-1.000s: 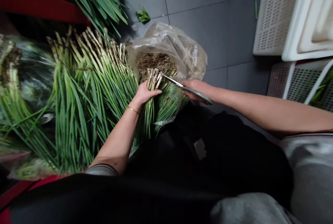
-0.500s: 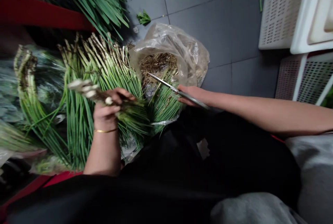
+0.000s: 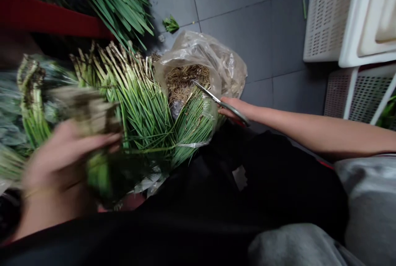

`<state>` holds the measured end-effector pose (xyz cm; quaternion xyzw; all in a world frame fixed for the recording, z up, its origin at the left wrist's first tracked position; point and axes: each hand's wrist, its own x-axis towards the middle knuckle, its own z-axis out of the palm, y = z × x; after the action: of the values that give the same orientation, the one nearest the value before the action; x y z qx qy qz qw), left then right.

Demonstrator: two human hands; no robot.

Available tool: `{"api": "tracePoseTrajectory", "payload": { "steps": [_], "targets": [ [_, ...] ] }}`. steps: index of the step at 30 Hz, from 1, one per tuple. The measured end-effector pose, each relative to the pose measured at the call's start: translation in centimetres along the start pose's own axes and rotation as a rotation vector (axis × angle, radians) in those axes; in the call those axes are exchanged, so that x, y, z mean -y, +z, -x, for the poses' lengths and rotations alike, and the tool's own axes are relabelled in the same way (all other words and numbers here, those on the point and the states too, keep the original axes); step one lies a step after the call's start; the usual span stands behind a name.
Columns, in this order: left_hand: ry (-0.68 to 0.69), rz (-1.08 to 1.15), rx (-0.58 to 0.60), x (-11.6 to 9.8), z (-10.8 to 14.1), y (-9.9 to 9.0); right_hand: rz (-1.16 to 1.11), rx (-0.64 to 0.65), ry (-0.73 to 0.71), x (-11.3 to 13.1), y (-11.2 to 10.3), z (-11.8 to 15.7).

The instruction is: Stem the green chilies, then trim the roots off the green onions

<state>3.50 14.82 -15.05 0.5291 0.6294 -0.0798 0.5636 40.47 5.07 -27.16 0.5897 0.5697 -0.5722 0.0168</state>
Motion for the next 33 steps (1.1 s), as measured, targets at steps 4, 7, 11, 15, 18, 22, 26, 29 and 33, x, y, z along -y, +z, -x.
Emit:
{"api": "tracePoseTrajectory", "payload": {
  "steps": [4,7,11,15,18,22,26,29,33],
  "targets": [
    [0.019,-0.272,-0.147,0.5,-10.7,9.1,-0.059,-0.04,0.066,-0.1,0.4,-0.3],
    [-0.099,-0.397,-0.204,2.6,-16.6,15.3,-0.128,-0.019,0.111,-0.1,0.5,-0.3],
    [-0.151,-0.345,-0.235,4.8,-17.1,16.3,-0.058,-0.018,0.099,0.4,0.4,-0.6],
    [-0.002,0.038,-0.316,5.4,-12.0,10.5,0.042,-0.006,0.018,0.7,0.1,-0.8],
    [0.056,0.302,-0.322,5.4,-6.1,4.3,0.083,-0.001,-0.007,0.0,0.0,-1.0],
    [0.125,0.463,-0.389,4.9,0.2,-1.1,0.144,-0.001,-0.055,0.0,0.3,-1.7],
    [0.19,0.533,-0.153,3.3,0.5,-0.4,0.126,-0.017,-0.17,3.2,0.3,-1.7],
    [0.248,0.563,-0.088,1.5,-1.9,1.7,0.074,-0.014,-0.281,5.6,-0.2,-1.3],
    [0.194,0.609,-0.061,-0.2,-8.1,4.0,-0.119,-0.02,-0.076,5.3,-1.1,-1.6]
  ]
}}
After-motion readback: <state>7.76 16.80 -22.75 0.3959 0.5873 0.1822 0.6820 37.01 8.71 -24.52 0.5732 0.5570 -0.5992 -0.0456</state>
